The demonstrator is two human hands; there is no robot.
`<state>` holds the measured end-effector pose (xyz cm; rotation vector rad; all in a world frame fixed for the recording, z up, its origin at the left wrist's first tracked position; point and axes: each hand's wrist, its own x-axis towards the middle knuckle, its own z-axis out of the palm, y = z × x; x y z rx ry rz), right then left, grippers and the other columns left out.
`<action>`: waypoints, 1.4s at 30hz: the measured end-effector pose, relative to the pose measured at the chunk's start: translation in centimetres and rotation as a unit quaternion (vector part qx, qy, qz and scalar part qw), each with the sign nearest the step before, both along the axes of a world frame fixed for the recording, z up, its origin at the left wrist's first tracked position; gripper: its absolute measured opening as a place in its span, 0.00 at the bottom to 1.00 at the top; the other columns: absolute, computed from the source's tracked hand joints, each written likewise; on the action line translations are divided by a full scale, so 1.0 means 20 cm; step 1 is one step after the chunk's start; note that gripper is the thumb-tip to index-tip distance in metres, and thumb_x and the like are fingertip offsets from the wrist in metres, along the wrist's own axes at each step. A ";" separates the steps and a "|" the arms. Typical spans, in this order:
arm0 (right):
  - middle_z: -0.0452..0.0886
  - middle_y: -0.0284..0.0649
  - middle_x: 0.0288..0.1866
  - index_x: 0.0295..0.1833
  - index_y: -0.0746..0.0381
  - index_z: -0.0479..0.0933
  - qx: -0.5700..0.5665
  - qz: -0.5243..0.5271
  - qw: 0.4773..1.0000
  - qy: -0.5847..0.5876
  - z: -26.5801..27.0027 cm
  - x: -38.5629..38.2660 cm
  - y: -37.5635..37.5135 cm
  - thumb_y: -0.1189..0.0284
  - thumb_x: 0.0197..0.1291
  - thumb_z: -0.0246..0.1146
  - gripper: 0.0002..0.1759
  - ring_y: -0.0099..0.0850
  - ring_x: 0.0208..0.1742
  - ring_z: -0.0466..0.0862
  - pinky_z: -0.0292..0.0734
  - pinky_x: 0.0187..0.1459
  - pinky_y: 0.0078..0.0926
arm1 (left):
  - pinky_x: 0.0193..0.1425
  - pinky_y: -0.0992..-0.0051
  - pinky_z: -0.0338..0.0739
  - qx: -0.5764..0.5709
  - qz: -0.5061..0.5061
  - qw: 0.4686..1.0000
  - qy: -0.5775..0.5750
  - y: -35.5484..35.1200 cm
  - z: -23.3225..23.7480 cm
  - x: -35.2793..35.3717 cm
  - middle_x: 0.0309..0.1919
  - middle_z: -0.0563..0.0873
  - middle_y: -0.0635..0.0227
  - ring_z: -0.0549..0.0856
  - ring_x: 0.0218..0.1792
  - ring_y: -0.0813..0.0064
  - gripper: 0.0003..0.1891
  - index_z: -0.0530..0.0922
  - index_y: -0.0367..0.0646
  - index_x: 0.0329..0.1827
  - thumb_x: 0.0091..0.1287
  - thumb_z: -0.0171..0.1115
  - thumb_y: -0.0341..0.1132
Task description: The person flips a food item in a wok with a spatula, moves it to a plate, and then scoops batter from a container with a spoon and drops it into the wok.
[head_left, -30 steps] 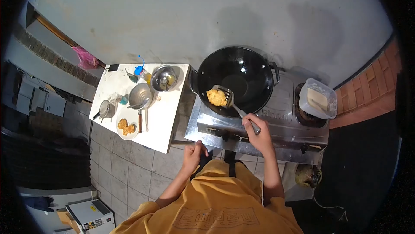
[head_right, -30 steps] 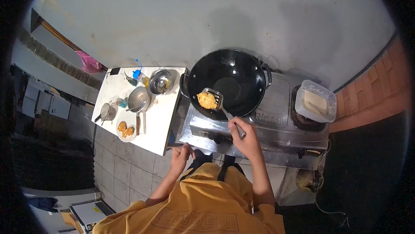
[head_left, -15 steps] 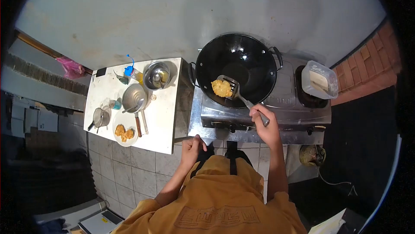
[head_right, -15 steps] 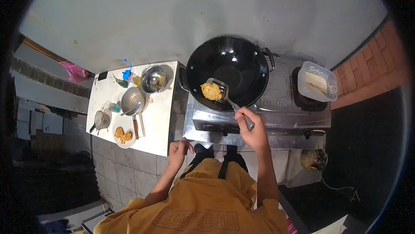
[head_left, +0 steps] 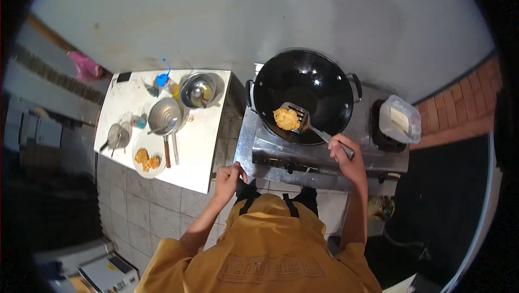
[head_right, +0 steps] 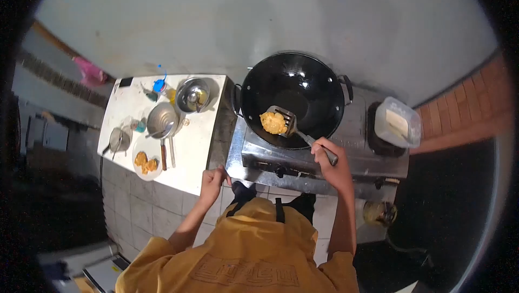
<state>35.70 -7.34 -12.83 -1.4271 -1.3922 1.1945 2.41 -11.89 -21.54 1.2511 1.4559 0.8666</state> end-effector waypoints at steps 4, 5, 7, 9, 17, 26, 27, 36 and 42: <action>0.72 0.30 0.27 0.34 0.65 0.72 0.011 0.074 0.997 -0.013 0.00 0.11 0.08 0.72 0.71 0.55 0.11 0.17 0.30 0.71 0.66 0.35 0.18 | 0.22 0.76 0.55 0.040 0.136 0.990 -0.015 0.00 0.02 0.11 0.11 0.72 0.75 0.62 0.15 0.86 0.30 0.79 0.36 0.17 0.79 0.44 0.42; 0.72 0.30 0.27 0.34 0.65 0.72 0.009 0.072 0.997 -0.007 -0.01 0.14 0.06 0.72 0.71 0.55 0.11 0.17 0.30 0.71 0.66 0.35 0.18 | 0.22 0.76 0.55 0.038 0.134 0.990 -0.009 -0.02 0.05 0.13 0.11 0.72 0.75 0.62 0.15 0.86 0.30 0.79 0.36 0.17 0.79 0.44 0.42; 0.72 0.30 0.27 0.34 0.65 0.72 -0.003 0.093 0.996 0.013 -0.01 0.20 0.09 0.73 0.71 0.54 0.11 0.17 0.31 0.71 0.67 0.37 0.18 | 0.22 0.77 0.53 0.059 0.217 0.973 -0.051 -0.01 0.14 0.18 0.12 0.73 0.75 0.61 0.16 0.87 0.30 0.78 0.36 0.16 0.78 0.44 0.41; 0.71 0.30 0.28 0.34 0.65 0.72 -0.013 0.111 0.993 0.024 -0.05 0.24 0.10 0.73 0.71 0.54 0.11 0.17 0.32 0.70 0.67 0.38 0.19 | 0.22 0.78 0.52 0.070 0.219 0.973 -0.034 -0.01 0.15 0.18 0.11 0.72 0.76 0.61 0.16 0.88 0.31 0.78 0.37 0.16 0.78 0.43 0.43; 0.74 0.36 0.30 0.36 0.67 0.73 0.066 0.074 0.995 0.009 -0.16 0.20 -0.03 0.74 0.68 0.57 0.08 0.25 0.33 0.74 0.71 0.41 0.24 | 0.23 0.78 0.49 0.078 0.209 0.975 -0.019 0.08 0.18 0.21 0.11 0.66 0.80 0.58 0.16 0.88 0.31 0.78 0.37 0.17 0.79 0.43 0.45; 0.76 0.44 0.29 0.36 0.67 0.75 0.172 0.047 0.982 -0.056 -0.14 0.07 -0.12 0.76 0.65 0.59 0.05 0.40 0.31 0.79 0.73 0.36 0.30 | 0.23 0.84 0.52 0.059 0.156 0.980 -0.112 0.15 0.14 0.24 0.20 0.64 0.83 0.60 0.21 0.90 0.14 0.72 0.45 0.34 0.79 0.47 0.39; 0.76 0.44 0.29 0.36 0.67 0.75 0.169 0.046 0.983 -0.057 -0.13 0.08 -0.13 0.76 0.65 0.59 0.05 0.40 0.31 0.79 0.73 0.36 0.30 | 0.23 0.84 0.52 0.056 0.159 0.979 -0.116 0.15 0.14 0.27 0.20 0.63 0.83 0.60 0.21 0.91 0.12 0.73 0.45 0.35 0.78 0.48 0.38; 0.76 0.44 0.28 0.36 0.67 0.75 0.169 0.045 0.983 -0.060 -0.13 0.06 -0.14 0.77 0.65 0.58 0.05 0.39 0.30 0.79 0.73 0.35 0.31 | 0.24 0.84 0.53 0.062 0.151 0.982 -0.099 0.09 0.14 0.27 0.20 0.64 0.83 0.60 0.21 0.91 0.09 0.76 0.41 0.37 0.74 0.47 0.30; 0.77 0.42 0.29 0.36 0.68 0.75 0.141 0.048 0.988 -0.026 -0.17 0.06 -0.08 0.76 0.66 0.58 0.06 0.34 0.30 0.79 0.72 0.36 0.28 | 0.23 0.84 0.54 0.050 0.161 0.977 -0.128 0.06 0.10 0.29 0.20 0.66 0.83 0.61 0.21 0.92 0.10 0.78 0.42 0.37 0.74 0.48 0.28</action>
